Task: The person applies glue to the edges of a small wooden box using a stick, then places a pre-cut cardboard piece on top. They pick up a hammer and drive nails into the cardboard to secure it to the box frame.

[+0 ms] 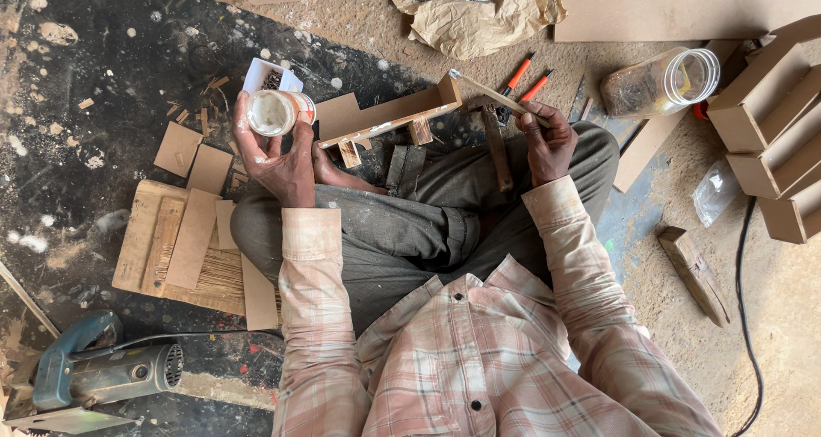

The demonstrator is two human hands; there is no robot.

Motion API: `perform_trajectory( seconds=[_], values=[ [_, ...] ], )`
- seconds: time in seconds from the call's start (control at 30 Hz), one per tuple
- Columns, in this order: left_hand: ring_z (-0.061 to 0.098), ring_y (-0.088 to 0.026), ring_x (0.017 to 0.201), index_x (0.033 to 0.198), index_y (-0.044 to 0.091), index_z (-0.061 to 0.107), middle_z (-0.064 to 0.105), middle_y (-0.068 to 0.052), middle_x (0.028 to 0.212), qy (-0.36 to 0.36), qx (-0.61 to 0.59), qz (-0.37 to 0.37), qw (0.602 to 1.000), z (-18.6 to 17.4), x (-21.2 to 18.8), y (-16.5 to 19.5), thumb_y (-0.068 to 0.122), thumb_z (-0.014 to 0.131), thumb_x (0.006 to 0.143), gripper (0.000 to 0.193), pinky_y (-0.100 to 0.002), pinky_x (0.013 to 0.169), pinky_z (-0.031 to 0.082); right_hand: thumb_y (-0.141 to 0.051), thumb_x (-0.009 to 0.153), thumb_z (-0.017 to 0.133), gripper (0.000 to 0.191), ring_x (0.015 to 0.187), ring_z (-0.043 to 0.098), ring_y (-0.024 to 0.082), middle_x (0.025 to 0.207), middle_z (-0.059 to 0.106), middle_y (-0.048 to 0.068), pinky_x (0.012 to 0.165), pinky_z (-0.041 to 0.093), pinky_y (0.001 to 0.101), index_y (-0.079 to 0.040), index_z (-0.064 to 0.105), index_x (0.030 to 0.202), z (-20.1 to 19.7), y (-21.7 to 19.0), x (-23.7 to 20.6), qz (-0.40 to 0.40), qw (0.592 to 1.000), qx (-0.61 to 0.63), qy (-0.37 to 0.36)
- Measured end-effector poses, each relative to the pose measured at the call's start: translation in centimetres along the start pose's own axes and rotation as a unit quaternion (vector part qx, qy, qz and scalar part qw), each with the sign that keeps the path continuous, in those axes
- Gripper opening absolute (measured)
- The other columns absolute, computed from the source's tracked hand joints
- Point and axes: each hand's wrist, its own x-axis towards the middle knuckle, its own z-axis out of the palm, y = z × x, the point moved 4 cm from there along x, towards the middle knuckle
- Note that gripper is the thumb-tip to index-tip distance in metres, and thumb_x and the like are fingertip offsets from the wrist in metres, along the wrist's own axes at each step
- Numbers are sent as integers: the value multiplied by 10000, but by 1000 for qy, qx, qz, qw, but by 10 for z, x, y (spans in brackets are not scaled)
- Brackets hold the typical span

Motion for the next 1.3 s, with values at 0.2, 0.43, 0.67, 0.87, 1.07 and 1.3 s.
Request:
perform_trajectory(
  seconds=[0.2, 0.43, 0.67, 0.87, 1.07, 1.3],
  values=[
    [541, -295, 1461, 1563, 143, 471, 466, -131, 1562, 5, -3, -6, 1000, 0, 0, 0, -51, 802, 883, 781, -435, 1118, 606, -34, 1061, 666, 211, 1054, 719, 147, 1161, 745, 111, 952, 590, 278, 34, 678, 1261, -2, -1, -5, -2, 1000, -10, -22],
    [534, -305, 1468, 1572, 161, 454, 455, -134, 1555, -4, 13, -9, 1000, -1, 0, -1, -49, 778, 882, 791, -445, 1121, 616, -41, 1046, 677, 237, 924, 710, 116, 1028, 757, 83, 839, 587, 254, 48, 701, 1264, -1, -11, -17, 22, 993, -108, -36],
    [537, -287, 1452, 1555, 137, 479, 475, -121, 1555, 2, 1, -14, 1000, 1, -1, 5, -31, 785, 889, 752, -440, 1107, 596, -59, 969, 760, 213, 896, 743, 170, 1000, 768, 138, 796, 575, 272, 15, 754, 1168, 6, -38, -30, -3, 949, -316, -28],
    [547, -271, 1418, 1529, 121, 489, 488, -109, 1537, 17, 4, -14, 1000, 4, 1, 10, -16, 812, 873, 744, -427, 1078, 581, -32, 924, 756, 177, 1025, 752, 250, 1149, 762, 154, 870, 601, 335, -12, 757, 1099, 19, -63, -30, -139, 924, -347, -75],
    [550, -272, 1434, 1543, 129, 494, 479, -108, 1543, 11, -3, -20, 1000, 2, -3, 10, -44, 774, 882, 739, -428, 1090, 583, -18, 932, 734, 167, 1027, 762, 234, 1139, 765, 133, 886, 611, 321, -21, 753, 1098, 15, -60, -35, -110, 927, -345, -96],
    [557, -269, 1428, 1548, 141, 493, 493, -114, 1535, 15, -1, -28, 999, 3, -1, 10, -57, 781, 877, 757, -427, 1094, 575, -61, 1024, 682, 192, 949, 739, 143, 1073, 775, 104, 833, 593, 259, -12, 698, 1209, -1, -52, -39, 37, 976, -203, -67]
  ],
)
